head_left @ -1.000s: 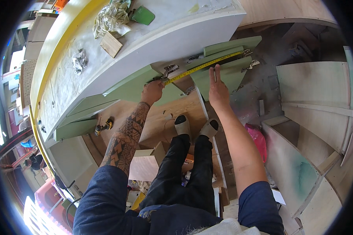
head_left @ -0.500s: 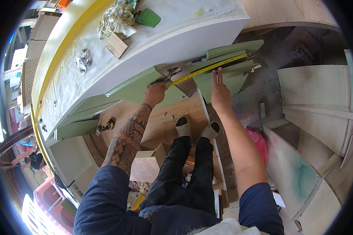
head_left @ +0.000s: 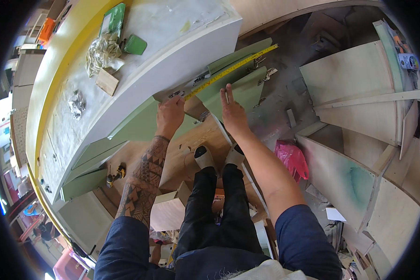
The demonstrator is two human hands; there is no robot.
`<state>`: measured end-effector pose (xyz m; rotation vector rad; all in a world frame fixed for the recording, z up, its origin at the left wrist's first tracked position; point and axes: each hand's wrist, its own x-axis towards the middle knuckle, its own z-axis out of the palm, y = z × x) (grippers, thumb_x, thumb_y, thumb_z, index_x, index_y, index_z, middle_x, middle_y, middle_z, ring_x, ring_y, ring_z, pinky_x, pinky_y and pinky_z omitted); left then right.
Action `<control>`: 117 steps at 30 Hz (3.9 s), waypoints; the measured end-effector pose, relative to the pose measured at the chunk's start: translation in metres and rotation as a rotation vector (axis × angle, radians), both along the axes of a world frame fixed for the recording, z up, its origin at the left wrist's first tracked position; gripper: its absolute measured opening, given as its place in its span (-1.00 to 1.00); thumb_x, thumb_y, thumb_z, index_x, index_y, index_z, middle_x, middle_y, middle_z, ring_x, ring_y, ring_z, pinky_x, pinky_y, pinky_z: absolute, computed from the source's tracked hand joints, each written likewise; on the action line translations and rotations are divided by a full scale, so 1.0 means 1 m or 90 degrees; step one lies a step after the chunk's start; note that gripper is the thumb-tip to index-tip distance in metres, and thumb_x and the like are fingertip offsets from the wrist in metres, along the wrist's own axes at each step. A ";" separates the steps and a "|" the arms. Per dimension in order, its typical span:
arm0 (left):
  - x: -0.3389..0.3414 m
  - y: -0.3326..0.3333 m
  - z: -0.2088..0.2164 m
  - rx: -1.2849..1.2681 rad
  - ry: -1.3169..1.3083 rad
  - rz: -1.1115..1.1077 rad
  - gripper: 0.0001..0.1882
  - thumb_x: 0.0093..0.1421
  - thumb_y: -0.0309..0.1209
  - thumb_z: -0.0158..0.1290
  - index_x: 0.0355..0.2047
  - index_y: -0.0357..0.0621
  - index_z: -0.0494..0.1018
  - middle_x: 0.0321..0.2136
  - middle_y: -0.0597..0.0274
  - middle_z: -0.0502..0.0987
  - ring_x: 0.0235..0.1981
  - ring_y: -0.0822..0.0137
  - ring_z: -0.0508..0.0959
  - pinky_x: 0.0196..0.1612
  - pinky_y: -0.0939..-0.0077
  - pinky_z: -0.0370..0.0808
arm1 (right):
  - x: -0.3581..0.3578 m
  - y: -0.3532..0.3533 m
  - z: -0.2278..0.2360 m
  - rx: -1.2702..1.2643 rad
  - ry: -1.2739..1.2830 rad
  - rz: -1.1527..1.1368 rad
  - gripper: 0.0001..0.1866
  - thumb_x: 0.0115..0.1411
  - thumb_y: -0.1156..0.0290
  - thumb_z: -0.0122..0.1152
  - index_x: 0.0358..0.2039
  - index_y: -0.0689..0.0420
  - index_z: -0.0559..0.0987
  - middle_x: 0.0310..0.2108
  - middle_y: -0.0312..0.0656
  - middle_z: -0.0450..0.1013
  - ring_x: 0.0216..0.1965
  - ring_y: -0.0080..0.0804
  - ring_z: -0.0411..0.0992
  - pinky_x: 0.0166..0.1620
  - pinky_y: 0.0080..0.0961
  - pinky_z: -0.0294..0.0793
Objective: The person measures the dimensions of cabinet doors and the cabinet frame using a tape measure, then secures a door hinge using a power drill.
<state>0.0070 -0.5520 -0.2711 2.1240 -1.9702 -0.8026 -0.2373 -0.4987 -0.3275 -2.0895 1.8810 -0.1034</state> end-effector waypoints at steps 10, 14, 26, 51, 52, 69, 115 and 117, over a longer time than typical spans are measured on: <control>-0.018 -0.037 -0.008 0.041 -0.099 -0.003 -0.57 0.46 -0.06 -0.06 0.05 -0.01 0.65 0.01 -0.19 0.66 0.15 -0.34 0.53 0.25 -0.17 0.47 | -0.006 0.021 -0.006 -0.036 -0.037 -0.010 0.02 0.17 0.68 0.16 0.61 0.14 -0.04 0.65 0.08 -0.20 -0.15 0.02 0.62 -0.06 -0.13 0.68; -0.014 -0.045 -0.009 0.082 -0.078 -0.007 -0.58 0.45 -0.07 -0.05 0.06 0.01 0.66 0.04 -0.15 0.66 0.16 -0.31 0.54 0.27 -0.16 0.45 | -0.007 0.022 -0.005 -0.049 -0.052 -0.017 0.04 0.16 0.69 0.17 0.61 0.14 -0.06 0.65 0.08 -0.20 -0.15 0.05 0.62 -0.04 -0.12 0.68; -0.014 -0.054 -0.013 0.085 -0.100 -0.032 -0.61 0.43 -0.13 -0.02 0.05 0.04 0.68 0.08 -0.11 0.66 0.18 -0.25 0.57 0.26 -0.09 0.48 | -0.009 0.021 0.002 0.047 -0.050 -0.047 -0.06 0.28 0.55 0.24 0.61 0.04 0.04 0.68 -0.10 -0.25 0.06 0.02 0.61 0.09 -0.01 0.67; -0.015 -0.058 -0.019 0.078 -0.132 -0.059 -0.64 0.41 -0.15 0.03 0.01 -0.04 0.68 0.03 -0.17 0.67 0.12 -0.26 0.61 0.23 -0.09 0.51 | -0.012 0.020 0.002 0.046 -0.068 -0.046 -0.09 0.27 0.55 0.24 0.59 0.05 0.08 0.68 -0.11 -0.22 0.10 0.06 0.60 0.07 0.00 0.68; -0.025 -0.055 -0.015 0.084 -0.116 -0.055 -0.64 0.41 -0.16 0.03 0.00 -0.07 0.68 0.01 -0.18 0.68 0.11 -0.26 0.62 0.22 -0.09 0.51 | -0.017 0.022 0.000 0.053 -0.060 -0.051 -0.09 0.27 0.55 0.24 0.58 0.05 0.08 0.68 -0.12 -0.21 0.09 0.06 0.61 0.06 0.00 0.68; -0.026 -0.002 0.009 0.036 0.077 -0.142 -0.49 0.35 -0.15 0.24 0.19 -0.18 0.51 0.01 -0.11 0.61 -0.02 -0.08 0.63 0.05 0.05 0.56 | -0.029 0.053 0.021 -0.055 -0.109 -0.071 -0.50 0.32 0.43 0.27 0.25 0.21 0.45 0.37 0.13 0.30 0.12 0.07 0.52 0.20 -0.09 0.56; 0.024 0.115 0.245 -0.029 0.049 -0.235 -0.81 -0.03 -0.40 0.40 -0.52 -0.16 0.59 -0.58 0.11 0.48 -0.43 -0.04 0.53 -0.28 0.07 0.46 | -0.133 0.101 -0.029 0.009 -0.698 -0.940 -0.64 0.30 0.36 0.23 -0.01 0.37 0.62 -0.11 0.01 0.61 -0.20 -0.11 0.59 -0.14 -0.12 0.55; 0.056 0.135 0.266 0.004 0.020 -0.201 -0.80 -0.07 -0.43 0.42 -0.54 -0.17 0.58 -0.61 0.11 0.44 -0.47 -0.03 0.51 -0.31 0.08 0.44 | -0.115 0.055 -0.023 0.059 -0.741 -0.949 -0.63 0.30 0.35 0.22 0.00 0.35 0.62 -0.12 0.02 0.61 -0.21 -0.07 0.60 -0.17 -0.08 0.59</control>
